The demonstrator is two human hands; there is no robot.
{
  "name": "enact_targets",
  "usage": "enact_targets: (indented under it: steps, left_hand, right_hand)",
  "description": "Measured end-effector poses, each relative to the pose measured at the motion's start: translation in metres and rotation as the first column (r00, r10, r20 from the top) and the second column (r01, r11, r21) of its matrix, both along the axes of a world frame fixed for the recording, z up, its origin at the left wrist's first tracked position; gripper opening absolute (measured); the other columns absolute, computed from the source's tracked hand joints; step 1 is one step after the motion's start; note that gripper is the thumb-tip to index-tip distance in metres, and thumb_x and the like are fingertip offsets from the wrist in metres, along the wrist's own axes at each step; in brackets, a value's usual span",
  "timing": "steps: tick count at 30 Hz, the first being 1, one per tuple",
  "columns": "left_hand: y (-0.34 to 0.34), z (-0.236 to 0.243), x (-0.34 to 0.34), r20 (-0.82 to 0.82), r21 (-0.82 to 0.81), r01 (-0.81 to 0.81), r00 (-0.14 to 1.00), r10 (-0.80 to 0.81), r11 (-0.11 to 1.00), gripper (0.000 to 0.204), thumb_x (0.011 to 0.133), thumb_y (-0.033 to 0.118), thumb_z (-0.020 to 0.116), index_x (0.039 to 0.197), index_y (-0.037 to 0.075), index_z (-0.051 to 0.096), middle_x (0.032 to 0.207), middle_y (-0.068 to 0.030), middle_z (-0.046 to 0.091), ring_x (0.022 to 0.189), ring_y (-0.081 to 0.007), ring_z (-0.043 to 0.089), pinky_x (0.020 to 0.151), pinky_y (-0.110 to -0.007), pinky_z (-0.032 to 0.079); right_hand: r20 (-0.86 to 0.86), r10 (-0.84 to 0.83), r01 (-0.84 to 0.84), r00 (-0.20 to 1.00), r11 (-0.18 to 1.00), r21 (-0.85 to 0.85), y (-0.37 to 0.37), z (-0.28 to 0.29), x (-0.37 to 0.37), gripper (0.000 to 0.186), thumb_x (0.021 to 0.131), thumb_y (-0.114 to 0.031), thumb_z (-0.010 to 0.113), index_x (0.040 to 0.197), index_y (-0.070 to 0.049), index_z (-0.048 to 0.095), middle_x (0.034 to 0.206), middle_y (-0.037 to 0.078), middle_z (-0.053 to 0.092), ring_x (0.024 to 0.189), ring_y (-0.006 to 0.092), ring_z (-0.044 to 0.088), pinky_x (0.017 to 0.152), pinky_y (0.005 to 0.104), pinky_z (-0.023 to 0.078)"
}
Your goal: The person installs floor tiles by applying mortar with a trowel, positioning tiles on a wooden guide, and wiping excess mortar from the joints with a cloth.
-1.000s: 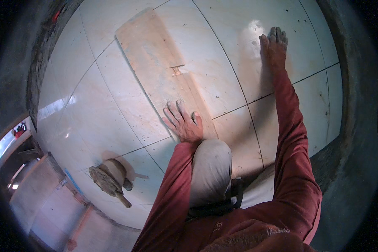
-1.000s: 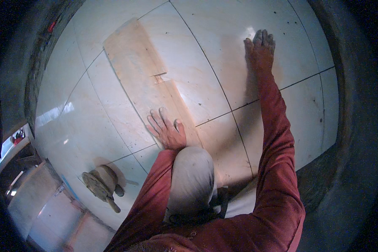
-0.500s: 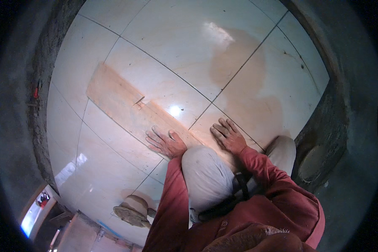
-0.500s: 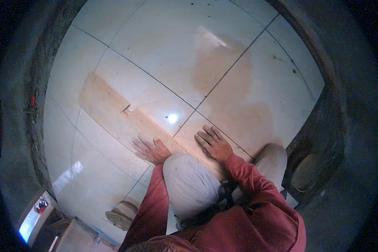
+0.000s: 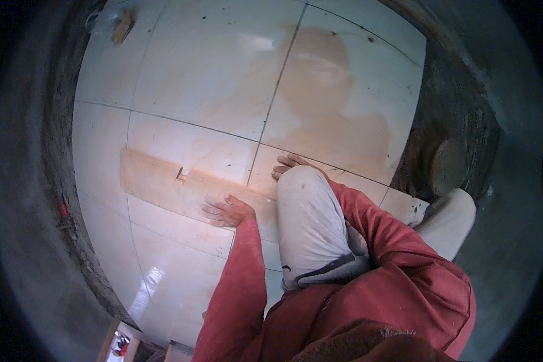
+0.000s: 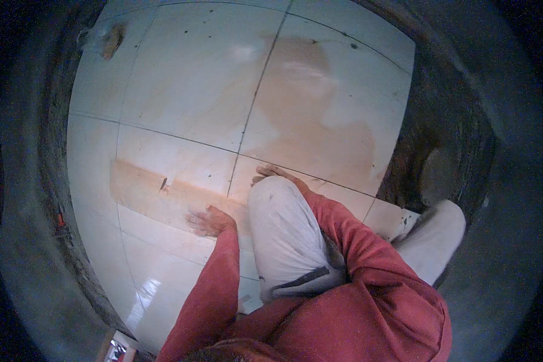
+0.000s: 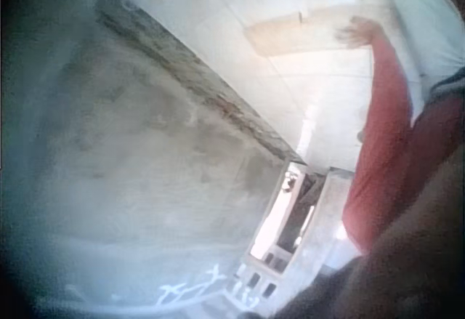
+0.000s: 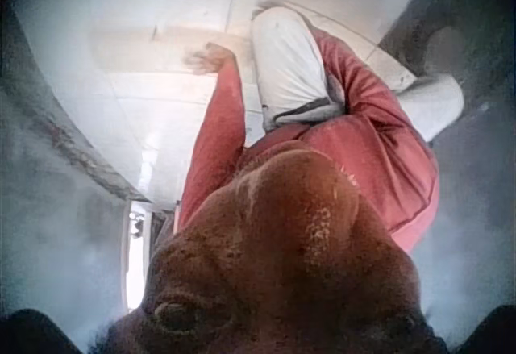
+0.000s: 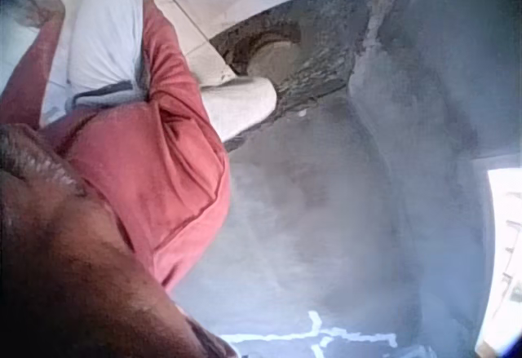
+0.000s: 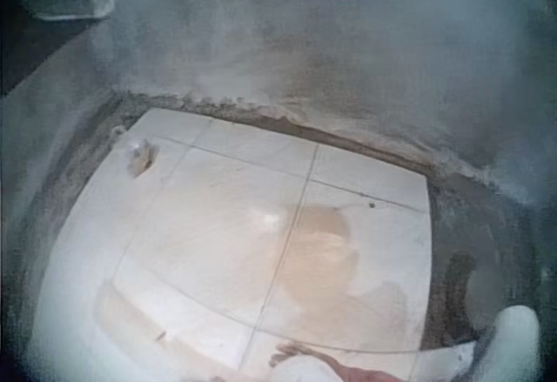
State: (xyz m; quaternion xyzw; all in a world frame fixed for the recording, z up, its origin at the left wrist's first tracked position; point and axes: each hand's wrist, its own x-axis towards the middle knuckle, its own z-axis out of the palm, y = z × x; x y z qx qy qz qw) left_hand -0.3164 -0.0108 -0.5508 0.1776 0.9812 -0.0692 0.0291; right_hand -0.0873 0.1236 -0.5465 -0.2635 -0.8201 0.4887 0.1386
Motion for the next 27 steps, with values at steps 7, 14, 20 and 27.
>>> enact_targets:
  steps: [7, 14, 20, 27]
  left_hand:
    - [-0.015, -0.029, -0.025, -0.161, -0.144, -0.03, 0.987, 0.006, 0.989, 0.067, 0.108, 0.048, 0.038, 0.164, 0.012, 0.026, 0.172, -0.016, 0.015, 0.158, -0.0337, 0.017, 0.123, -0.057, 0.017]
    - [0.002, -0.032, -0.022, -0.123, -0.142, 0.004, 0.992, -0.022, 0.99, 0.061, 0.108, 0.048, 0.035, 0.158, 0.013, 0.037, 0.169, -0.0133, 0.027, 0.155, -0.0316, 0.025, 0.121, -0.059, 0.022]
    - [-0.027, -0.028, -0.059, -0.139, -0.415, 0.165, 0.96, -0.242, 0.895, 0.06, 0.108, 0.048, 0.034, 0.155, 0.011, 0.041, 0.166, -0.0119, 0.032, 0.153, -0.031, 0.026, 0.118, -0.061, 0.025]
    - [0.015, 0.008, -0.016, 0.005, -0.337, 0.401, 0.906, -0.424, 0.852, 0.055, 0.108, 0.042, 0.037, 0.153, 0.013, 0.045, 0.159, -0.0119, 0.039, 0.144, -0.0291, 0.035, 0.113, -0.057, 0.031]
  right_hand:
    - [-0.229, 0.005, 0.113, 0.973, 0.86, 0.497, 0.008, -0.003, 0.001, 0.038, 0.095, -0.02, 0.063, 0.129, -0.003, 0.061, 0.133, 0.019, 0.063, 0.125, 0.0372, 0.06, 0.105, 0.049, 0.051]
    - [-0.106, 0.01, 0.039, 0.994, 0.893, 0.447, 0.115, 0.043, 0.097, 0.018, 0.099, -0.017, 0.058, 0.115, -0.01, 0.063, 0.108, 0.018, 0.064, 0.105, 0.0363, 0.064, 0.089, 0.0475, 0.055]
    - [0.439, -0.197, -0.091, 0.877, 0.829, 0.552, 0.256, 0.16, 0.346, 0.029, 0.096, -0.026, 0.061, 0.115, -0.005, 0.066, 0.113, 0.021, 0.067, 0.107, 0.0417, 0.065, 0.089, 0.0527, 0.053]
    - [0.35, -0.724, 0.252, 0.594, 0.581, 0.774, 0.068, 0.251, 0.621, 0.018, 0.097, -0.02, 0.059, 0.104, -0.003, 0.063, 0.103, 0.022, 0.063, 0.099, 0.044, 0.063, 0.081, 0.0525, 0.051]
